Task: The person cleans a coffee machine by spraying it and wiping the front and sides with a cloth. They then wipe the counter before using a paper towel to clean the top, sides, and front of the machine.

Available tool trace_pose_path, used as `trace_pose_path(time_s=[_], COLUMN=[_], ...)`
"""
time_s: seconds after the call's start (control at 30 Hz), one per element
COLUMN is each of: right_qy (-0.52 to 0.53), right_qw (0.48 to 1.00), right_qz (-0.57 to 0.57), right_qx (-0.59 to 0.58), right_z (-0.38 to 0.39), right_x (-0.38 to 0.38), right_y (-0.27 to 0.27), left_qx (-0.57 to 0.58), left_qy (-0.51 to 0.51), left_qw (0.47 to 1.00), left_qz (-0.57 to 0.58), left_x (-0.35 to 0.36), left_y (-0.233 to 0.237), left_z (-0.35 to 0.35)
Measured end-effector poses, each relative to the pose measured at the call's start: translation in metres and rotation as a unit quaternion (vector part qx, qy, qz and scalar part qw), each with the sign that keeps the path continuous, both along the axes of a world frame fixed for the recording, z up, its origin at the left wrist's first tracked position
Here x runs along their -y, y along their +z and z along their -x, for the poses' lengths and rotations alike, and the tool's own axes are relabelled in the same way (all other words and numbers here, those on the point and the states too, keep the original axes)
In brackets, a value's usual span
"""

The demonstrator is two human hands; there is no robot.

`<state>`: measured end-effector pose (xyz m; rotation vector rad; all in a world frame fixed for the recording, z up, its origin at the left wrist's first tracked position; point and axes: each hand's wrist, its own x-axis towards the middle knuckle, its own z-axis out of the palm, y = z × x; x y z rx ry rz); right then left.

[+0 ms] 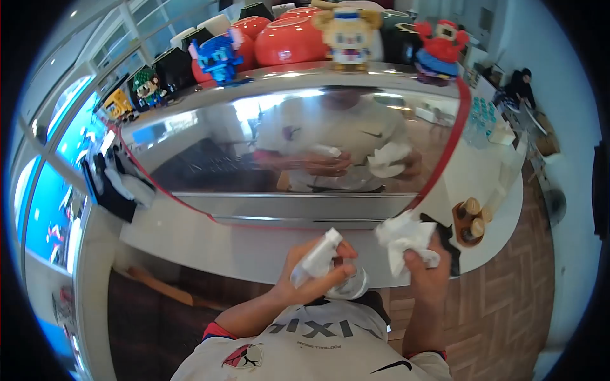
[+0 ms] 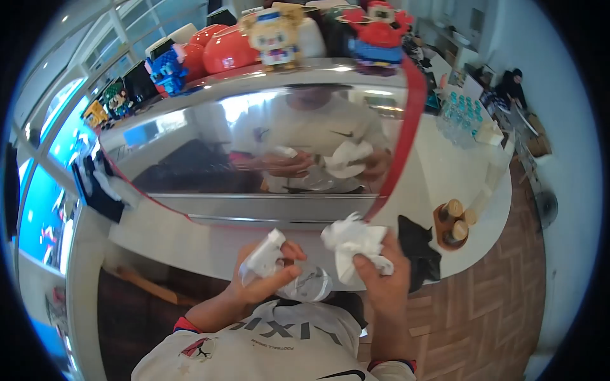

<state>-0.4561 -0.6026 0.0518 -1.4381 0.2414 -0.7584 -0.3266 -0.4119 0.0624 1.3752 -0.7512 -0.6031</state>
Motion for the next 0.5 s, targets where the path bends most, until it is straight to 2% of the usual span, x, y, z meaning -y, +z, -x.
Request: trace_pose_path(time_s=[0.03,0.07,0.1,0.13,0.2,0.23,0.3,0.37,0.47,0.5], right_qy=[-0.094,-0.215,-0.329,-0.491,-0.552,-0.557,-0.576,-0.592,-0.592,-0.58], right_qw=[0.99,0.958,0.918,0.809,0.703,0.683,0.667,0.651,0.666,0.728], right_qz=[0.103,0.189,0.221,0.321,0.448,0.471,0.473,0.471,0.438,0.351], right_qx=[-0.01,0.023,-0.004,0.036,0.021,0.032,-0.026,-0.06,-0.123,-0.105], right_z=[-0.009,-0.024,-0.039,-0.067,-0.097,-0.116,-0.142,-0.148,-0.141,-0.143], right_x=[-0.015,-0.036,-0.049,-0.056,-0.048,-0.05,-0.061,-0.068,-0.068,-0.074], right_y=[0.006,0.016,0.024,0.031,0.04,0.051,0.053,0.052,0.057,0.065], left_qx=[0.059,0.058,0.107,0.153,0.178,0.181,0.179,0.082,0.062,0.047], left_qy=[-0.037,-0.061,-0.09,-0.118,-0.133,-0.125,-0.133,-0.09,-0.049,-0.039], left_qw=[0.998,0.996,0.99,0.98,0.975,0.975,0.974,0.99,0.995,0.995], left_qz=[0.002,0.003,-0.023,-0.047,0.004,-0.022,-0.038,-0.07,-0.06,-0.083], left_x=[-0.022,-0.045,-0.07,-0.092,-0.131,-0.153,-0.19,-0.224,-0.261,-0.27], left_y=[-0.002,-0.001,0.001,0.002,-0.001,-0.002,-0.004,-0.009,-0.023,-0.019], left_z=[-0.014,-0.029,-0.041,-0.052,-0.071,-0.081,-0.099,-0.111,-0.123,-0.125])
